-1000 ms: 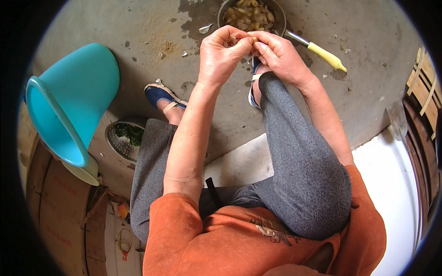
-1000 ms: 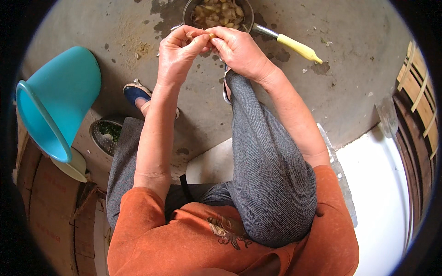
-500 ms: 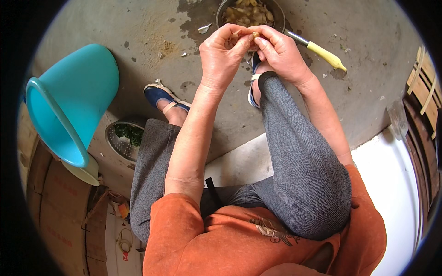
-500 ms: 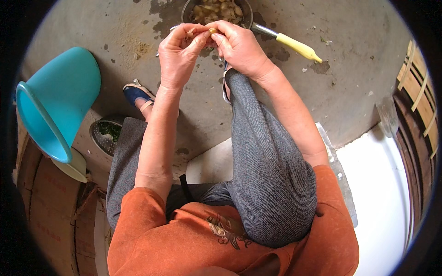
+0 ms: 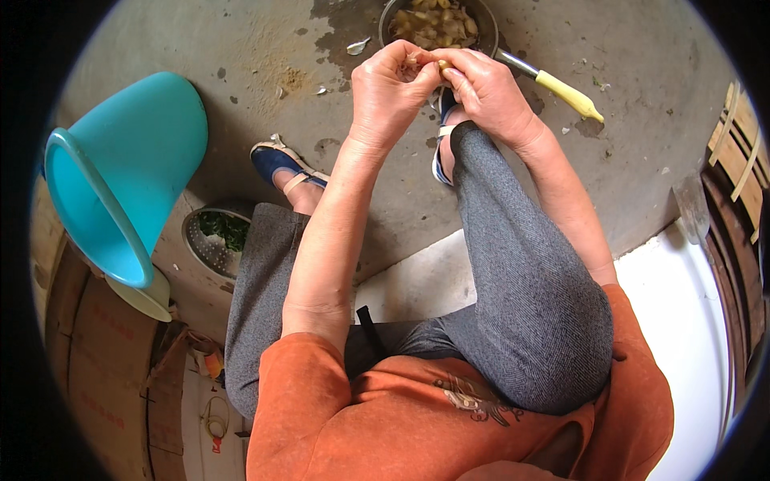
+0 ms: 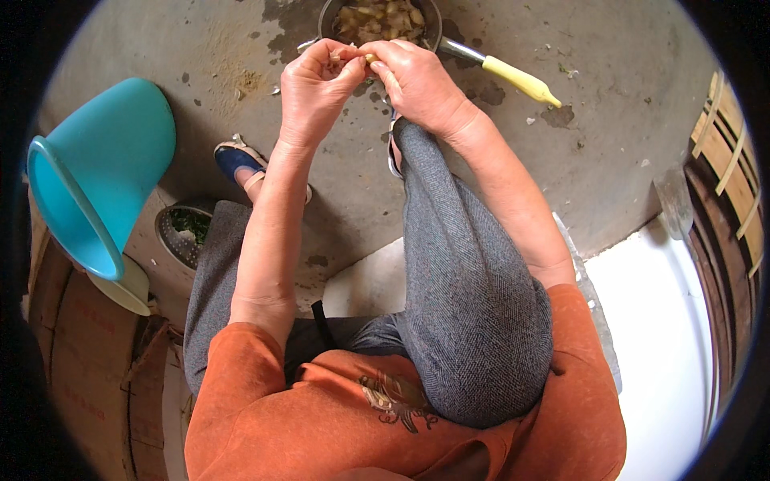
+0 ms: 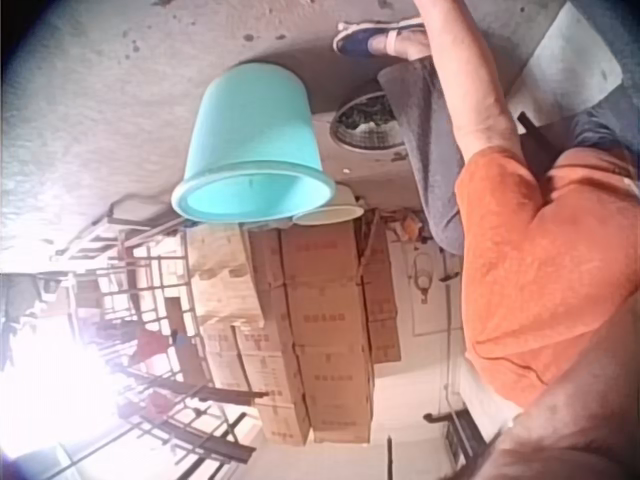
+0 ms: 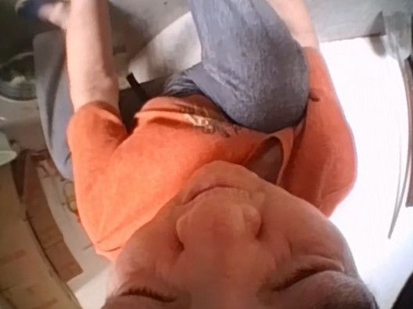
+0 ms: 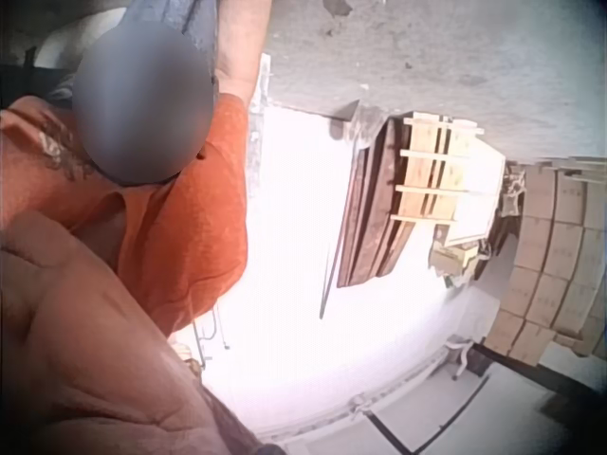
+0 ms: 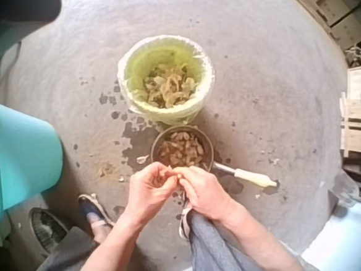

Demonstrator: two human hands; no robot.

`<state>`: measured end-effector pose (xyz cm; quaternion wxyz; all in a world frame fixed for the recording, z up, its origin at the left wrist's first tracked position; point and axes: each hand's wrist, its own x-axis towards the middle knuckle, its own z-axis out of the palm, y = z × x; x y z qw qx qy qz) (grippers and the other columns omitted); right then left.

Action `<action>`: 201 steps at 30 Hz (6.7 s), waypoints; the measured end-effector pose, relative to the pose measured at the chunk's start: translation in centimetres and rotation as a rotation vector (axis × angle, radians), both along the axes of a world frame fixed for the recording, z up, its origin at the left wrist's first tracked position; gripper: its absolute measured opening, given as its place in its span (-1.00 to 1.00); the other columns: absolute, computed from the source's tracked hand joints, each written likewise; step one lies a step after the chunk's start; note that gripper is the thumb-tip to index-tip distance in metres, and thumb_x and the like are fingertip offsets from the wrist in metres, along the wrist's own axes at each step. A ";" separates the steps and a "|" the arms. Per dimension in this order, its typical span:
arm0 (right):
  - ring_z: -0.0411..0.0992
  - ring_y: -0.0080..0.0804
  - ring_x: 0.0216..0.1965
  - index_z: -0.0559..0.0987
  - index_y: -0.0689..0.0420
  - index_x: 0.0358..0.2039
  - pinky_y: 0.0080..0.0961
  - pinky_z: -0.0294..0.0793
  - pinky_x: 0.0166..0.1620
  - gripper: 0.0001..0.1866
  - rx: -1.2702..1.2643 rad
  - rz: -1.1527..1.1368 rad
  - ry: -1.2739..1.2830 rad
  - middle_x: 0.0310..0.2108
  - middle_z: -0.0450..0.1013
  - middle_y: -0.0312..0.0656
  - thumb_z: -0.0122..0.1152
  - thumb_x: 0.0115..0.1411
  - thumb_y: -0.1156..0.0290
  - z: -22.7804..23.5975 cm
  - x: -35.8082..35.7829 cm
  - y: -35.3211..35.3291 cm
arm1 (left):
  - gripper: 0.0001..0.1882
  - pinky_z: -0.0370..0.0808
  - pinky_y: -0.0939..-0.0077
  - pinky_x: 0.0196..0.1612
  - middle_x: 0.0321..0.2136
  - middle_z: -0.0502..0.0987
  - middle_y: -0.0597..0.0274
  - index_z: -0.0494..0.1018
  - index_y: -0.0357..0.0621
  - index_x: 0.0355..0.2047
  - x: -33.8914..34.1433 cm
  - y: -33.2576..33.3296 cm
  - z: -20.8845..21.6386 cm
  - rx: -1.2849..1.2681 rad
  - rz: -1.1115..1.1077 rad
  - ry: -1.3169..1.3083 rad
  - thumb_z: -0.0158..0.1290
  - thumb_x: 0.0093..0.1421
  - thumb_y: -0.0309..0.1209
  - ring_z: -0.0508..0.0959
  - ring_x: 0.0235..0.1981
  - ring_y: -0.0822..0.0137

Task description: The person sits on the floor and peels garlic cloves by hand, placing the peeled cloves into a metal bowl and discarding the skins into a green waste bin. The person handles the garlic one clove at a time throughout the clip.

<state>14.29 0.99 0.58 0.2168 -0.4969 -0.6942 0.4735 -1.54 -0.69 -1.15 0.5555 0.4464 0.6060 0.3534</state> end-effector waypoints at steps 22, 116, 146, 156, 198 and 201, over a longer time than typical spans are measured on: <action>0.38 -0.71 -0.42 0.47 0.18 -0.05 -0.78 0.36 -0.37 -0.75 -0.821 -0.524 0.836 -0.35 0.45 -0.36 0.00 0.29 0.41 -2.1 0.9 -0.2 | -0.97 0.51 0.68 -0.38 -0.47 0.52 0.21 0.42 -0.27 -0.37 1.1 -2.3 0.4 -0.190 0.451 -0.500 -0.02 0.19 -0.58 0.57 -0.43 0.46; 0.36 -0.71 -0.50 0.47 0.20 -0.20 -0.77 0.42 -0.43 -0.81 -1.038 -0.301 0.948 -0.40 0.45 -0.36 0.10 0.24 0.37 -1.2 1.1 2.4 | -0.88 0.51 0.64 -0.32 -0.39 0.57 0.19 0.48 -0.29 -0.31 -0.7 0.6 2.7 -0.208 0.177 -0.566 0.12 0.16 -0.50 0.56 -0.41 0.49; 0.40 -0.70 -0.52 0.53 0.20 -0.21 -0.76 0.43 -0.43 -0.83 -0.569 -0.374 0.590 -0.46 0.48 -0.35 0.14 0.21 0.43 -0.1 -0.5 0.1 | -0.88 0.37 0.77 -0.45 -0.49 0.52 0.42 0.52 -0.23 -0.36 -0.5 1.3 1.6 -0.061 0.169 -0.368 0.19 0.09 -0.47 0.43 -0.48 0.66; 0.38 -0.72 -0.51 0.52 0.19 -0.26 -0.76 0.43 -0.40 -0.87 -0.549 -0.295 0.516 -0.46 0.45 -0.38 0.18 0.18 0.45 0.1 0.0 0.6 | -0.88 0.27 0.79 -0.50 -0.55 0.45 0.47 0.49 -0.20 -0.37 -1.2 1.0 0.4 -0.154 0.120 -0.482 0.14 0.14 -0.41 0.34 -0.54 0.68; 0.42 -0.68 -0.48 0.52 0.24 -0.17 -0.75 0.46 -0.37 -0.78 -0.765 -0.318 0.566 -0.44 0.49 -0.30 0.16 0.19 0.44 0.5 0.1 0.4 | -0.93 0.52 0.65 -0.37 -0.46 0.56 0.30 0.51 -0.28 -0.40 -0.7 1.1 0.6 -0.053 0.105 -0.406 0.14 0.09 -0.53 0.53 -0.46 0.57; 0.46 -0.62 -0.46 0.52 0.25 -0.17 -0.67 0.51 -0.37 -0.77 -0.796 -0.327 0.636 -0.39 0.52 -0.24 0.15 0.20 0.41 -0.4 0.3 -0.1 | -0.91 0.50 0.65 -0.42 -0.51 0.54 0.30 0.49 -0.26 -0.43 -0.2 1.3 0.5 -0.020 0.081 -0.200 0.15 0.06 -0.50 0.51 -0.51 0.57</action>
